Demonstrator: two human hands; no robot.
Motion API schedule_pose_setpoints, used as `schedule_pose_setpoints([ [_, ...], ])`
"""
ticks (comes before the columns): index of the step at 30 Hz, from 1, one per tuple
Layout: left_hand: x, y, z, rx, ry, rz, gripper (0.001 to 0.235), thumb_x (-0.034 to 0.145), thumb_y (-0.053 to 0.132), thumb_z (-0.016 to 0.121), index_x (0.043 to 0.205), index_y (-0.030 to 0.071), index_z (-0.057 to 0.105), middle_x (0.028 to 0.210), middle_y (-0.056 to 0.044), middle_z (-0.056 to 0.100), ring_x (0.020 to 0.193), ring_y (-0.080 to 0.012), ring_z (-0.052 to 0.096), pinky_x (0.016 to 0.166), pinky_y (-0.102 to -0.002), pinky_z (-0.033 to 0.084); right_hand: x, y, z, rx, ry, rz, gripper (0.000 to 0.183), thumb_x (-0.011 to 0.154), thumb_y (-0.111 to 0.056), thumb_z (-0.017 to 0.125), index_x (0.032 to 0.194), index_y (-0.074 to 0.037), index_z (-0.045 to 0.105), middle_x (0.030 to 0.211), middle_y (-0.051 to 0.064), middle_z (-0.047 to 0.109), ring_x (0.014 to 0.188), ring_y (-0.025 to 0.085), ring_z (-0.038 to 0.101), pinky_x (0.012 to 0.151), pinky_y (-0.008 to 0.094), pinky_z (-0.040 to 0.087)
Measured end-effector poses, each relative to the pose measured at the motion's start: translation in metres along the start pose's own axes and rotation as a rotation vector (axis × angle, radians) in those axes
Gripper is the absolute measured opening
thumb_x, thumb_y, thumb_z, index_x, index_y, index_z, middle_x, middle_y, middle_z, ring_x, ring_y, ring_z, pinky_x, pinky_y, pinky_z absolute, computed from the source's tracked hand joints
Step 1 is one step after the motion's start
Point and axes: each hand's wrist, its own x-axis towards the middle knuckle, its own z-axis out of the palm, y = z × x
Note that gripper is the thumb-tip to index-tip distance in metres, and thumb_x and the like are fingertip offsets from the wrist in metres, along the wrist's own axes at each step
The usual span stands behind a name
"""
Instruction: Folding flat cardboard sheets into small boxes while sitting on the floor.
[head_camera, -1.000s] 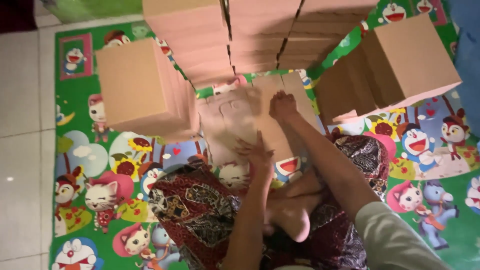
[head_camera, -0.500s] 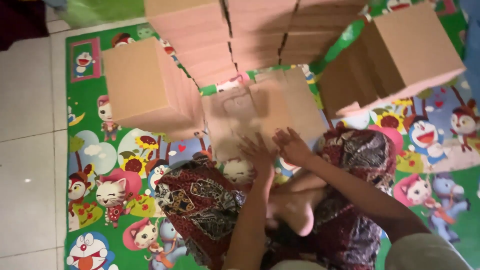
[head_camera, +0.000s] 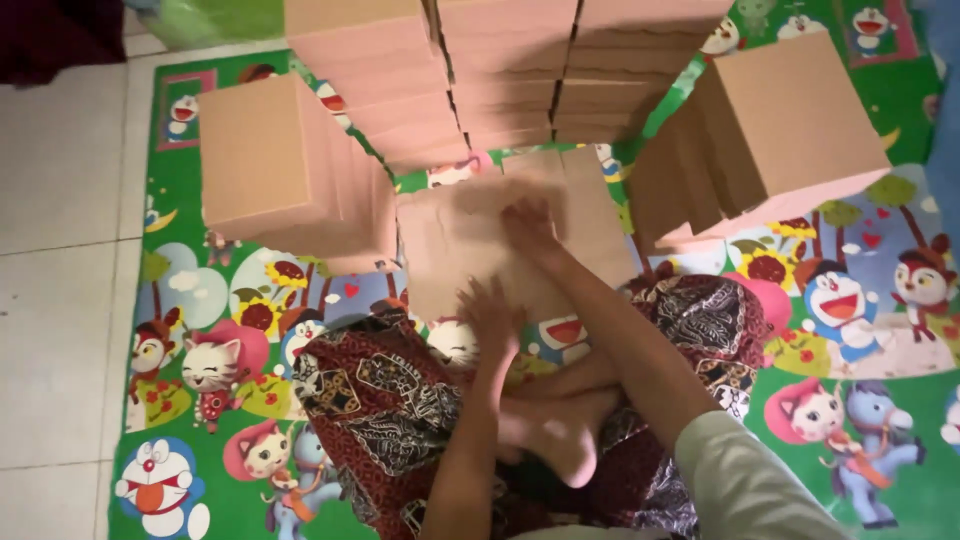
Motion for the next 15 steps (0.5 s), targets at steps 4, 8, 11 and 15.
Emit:
schedule_pose_setpoints([
  [4,0.028,-0.025,0.022,-0.662,0.148,-0.307,0.095,0.084,0.047,0.068,0.160,0.008,0.029,0.153,-0.020,0.045,0.137,-0.0427,0.047,0.111,-0.064,0.034,0.003,-0.011,0.005,0.640,0.090,0.035,0.057,0.097,-0.031,0.052,0.149,-0.010,0.041,0.145,0.012,0.047,0.135,0.029,0.044,0.110,0.048,0.031],
  [8,0.063,-0.036,0.065,-0.889,0.145,-0.667,0.105,0.075,0.059,0.085,0.157,0.021,0.032,0.126,0.000,0.065,0.116,-0.0301,0.067,0.099,-0.058,0.049,-0.029,-0.012,-0.006,0.234,0.082,-0.097,0.075,0.092,-0.031,0.057,0.160,-0.017,0.028,0.163,0.015,0.032,0.145,0.059,0.019,0.106,0.078,0.019],
  [11,0.048,-0.022,-0.029,-1.512,0.068,-0.442,0.093,0.081,-0.012,0.065,0.162,0.016,0.030,0.120,-0.005,0.051,0.098,-0.0169,0.049,0.094,-0.029,0.054,-0.025,-0.016,0.022,0.194,-0.035,0.042,0.071,0.101,-0.041,0.036,0.166,-0.025,0.011,0.173,0.004,0.010,0.152,0.054,0.004,0.099,0.090,0.007],
  [15,0.039,-0.028,-0.055,-0.773,-0.230,0.057,0.063,0.094,0.026,0.068,0.152,0.010,0.047,0.138,-0.015,0.052,0.123,-0.0382,0.061,0.102,-0.048,0.056,-0.051,-0.043,-0.072,0.455,-0.041,0.050,0.068,0.104,-0.053,0.008,0.162,-0.018,0.016,0.167,0.011,0.022,0.150,0.040,0.017,0.114,0.064,0.005],
])
